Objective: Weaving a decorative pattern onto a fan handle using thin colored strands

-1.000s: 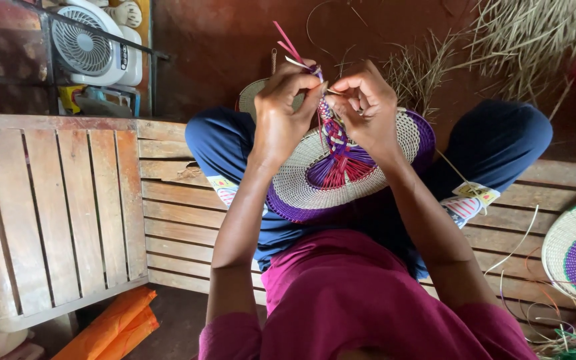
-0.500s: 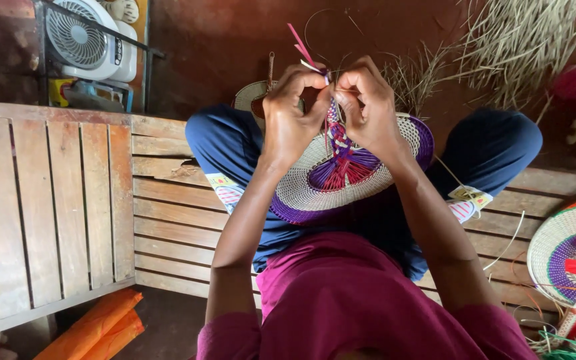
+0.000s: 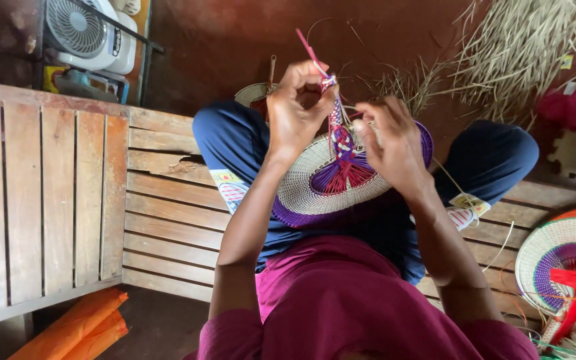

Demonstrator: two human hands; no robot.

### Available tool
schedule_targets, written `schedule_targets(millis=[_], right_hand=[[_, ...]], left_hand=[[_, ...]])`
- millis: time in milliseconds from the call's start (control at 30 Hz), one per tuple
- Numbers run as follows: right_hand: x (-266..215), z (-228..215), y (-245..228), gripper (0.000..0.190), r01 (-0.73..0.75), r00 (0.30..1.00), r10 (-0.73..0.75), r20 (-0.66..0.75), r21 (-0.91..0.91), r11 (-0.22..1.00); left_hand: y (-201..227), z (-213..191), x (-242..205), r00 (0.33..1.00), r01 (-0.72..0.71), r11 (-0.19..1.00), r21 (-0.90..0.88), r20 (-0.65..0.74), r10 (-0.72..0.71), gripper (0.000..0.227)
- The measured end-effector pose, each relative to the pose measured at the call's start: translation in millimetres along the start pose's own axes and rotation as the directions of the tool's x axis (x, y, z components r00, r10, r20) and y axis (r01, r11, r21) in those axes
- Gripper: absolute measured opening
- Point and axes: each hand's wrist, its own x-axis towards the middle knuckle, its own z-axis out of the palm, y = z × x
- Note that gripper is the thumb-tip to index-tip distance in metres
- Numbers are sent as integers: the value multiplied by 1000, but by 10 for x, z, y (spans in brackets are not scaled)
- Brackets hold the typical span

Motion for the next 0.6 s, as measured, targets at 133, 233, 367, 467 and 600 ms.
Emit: schedule_targets(millis=[133, 233, 367, 467, 600], right_hand=[[81, -72, -171, 30, 11, 1000, -9, -16, 105, 994], [210, -24, -384, 40, 26, 998, -7, -60, 316, 949], [368, 88, -623, 38, 70, 995, -41, -94, 327, 942], [419, 183, -620, 35, 70, 993, -38, -110, 310, 948], [494, 188, -722, 30, 67, 992, -31, -126, 291, 954]], left_hand=[[-36, -202, -112, 992, -42, 996, -82, -118, 32, 17], [-150, -280, -177, 970, -63, 986, -153, -240, 25, 22], [-229, -383, -219, 980, -38, 989, -146, -200, 8, 15], [-163, -488, -191, 982, -58, 993, -103, -187, 38, 14], [-218, -524, -183, 990, -28, 975, -220, -138, -3, 16]])
